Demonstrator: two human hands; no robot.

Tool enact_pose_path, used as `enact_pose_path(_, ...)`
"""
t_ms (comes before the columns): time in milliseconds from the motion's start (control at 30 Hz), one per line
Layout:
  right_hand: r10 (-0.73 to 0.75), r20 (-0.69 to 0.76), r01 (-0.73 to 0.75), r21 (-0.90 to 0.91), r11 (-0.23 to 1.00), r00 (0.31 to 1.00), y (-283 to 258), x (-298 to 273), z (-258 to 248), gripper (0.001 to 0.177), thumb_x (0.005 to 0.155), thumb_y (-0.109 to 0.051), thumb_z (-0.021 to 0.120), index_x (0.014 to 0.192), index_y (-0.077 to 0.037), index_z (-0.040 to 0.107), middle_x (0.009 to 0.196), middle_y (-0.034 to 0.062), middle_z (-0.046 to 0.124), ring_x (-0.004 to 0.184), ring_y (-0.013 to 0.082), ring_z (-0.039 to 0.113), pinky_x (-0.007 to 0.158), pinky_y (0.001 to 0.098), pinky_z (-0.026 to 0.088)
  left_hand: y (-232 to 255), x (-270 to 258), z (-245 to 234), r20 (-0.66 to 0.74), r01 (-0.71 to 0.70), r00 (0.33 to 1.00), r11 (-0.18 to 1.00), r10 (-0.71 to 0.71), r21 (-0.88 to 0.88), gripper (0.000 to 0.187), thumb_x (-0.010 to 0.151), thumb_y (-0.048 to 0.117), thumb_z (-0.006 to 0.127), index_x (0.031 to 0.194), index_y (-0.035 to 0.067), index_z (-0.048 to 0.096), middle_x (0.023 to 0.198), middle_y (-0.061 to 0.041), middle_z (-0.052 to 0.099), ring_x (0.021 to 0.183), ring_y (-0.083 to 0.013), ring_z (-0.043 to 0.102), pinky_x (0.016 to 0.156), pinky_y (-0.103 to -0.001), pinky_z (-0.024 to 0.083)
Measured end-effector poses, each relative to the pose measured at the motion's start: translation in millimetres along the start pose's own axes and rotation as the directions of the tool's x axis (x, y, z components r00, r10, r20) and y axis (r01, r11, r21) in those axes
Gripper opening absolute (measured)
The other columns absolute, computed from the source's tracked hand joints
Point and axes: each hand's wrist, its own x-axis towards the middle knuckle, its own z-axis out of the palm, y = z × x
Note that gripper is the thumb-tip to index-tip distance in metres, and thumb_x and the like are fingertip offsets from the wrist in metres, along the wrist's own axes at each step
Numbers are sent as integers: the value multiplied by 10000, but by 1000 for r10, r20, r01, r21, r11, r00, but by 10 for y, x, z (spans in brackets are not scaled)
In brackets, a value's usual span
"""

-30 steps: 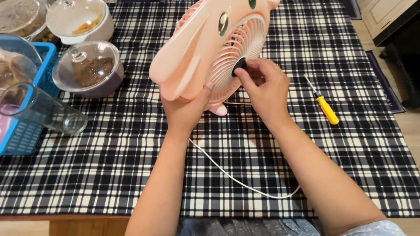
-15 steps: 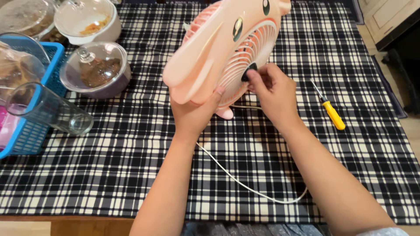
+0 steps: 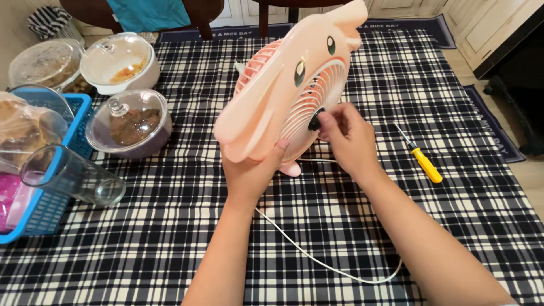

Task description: The person unplugs a pink pig-shaped electric fan and places it on a table. They remove the front fan guard by hand and then use a yellow screwdriver to unscrew multiple screws from the back of the fan casing.

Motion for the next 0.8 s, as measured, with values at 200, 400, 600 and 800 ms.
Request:
enact_pose_path(200, -552, 91, 537, -405, 740, 829, -51, -105, -74, 295, 909, -126, 781, 1134, -1, 638, 1170, 167, 660, 1011, 253, 706, 875, 341, 593, 3, -2, 1, 11, -9, 1000, 999, 9, -40, 560, 846, 85, 837, 1328, -44, 584, 1253, -140, 711, 1114, -196, 729, 942, -310, 621)
enact_pose_path(400, -634, -47, 588, -329, 739, 772, 47, -157, -31, 254, 940, -128, 749, 1152, -20, 657, 1338, 184, 591, 1179, 311, 641, 986, 404, 563, 13, 3, -15, 26, -50, 998, 999, 50, 18, 588, 860, 94, 838, 1359, -46, 560, 1281, -145, 704, 1149, -202, 724, 968, -322, 614)
enact_pose_path(600, -760, 87, 719, -409, 563, 644, 52, -314, -44, 309, 905, -136, 831, 1155, -61, 667, 1298, 84, 609, 1215, 295, 636, 1080, 452, 537, -36, 27, 21, 9, -129, 991, 988, 130, -90, 687, 860, 111, 839, 1413, -44, 463, 1361, -151, 637, 1247, -208, 665, 1053, -338, 583)
enact_pose_path(800, -519, -90, 450, -389, 804, 850, 234, -243, -14, 518, 938, -187, 794, 1347, 9, 545, 1465, 251, 502, 1345, 398, 510, 1072, 459, 453, -62, 19, -9, 16, -193, 981, 979, 192, 66, 701, 852, 99, 863, 1430, -38, 491, 1368, -159, 648, 1255, -232, 675, 1065, -349, 579)
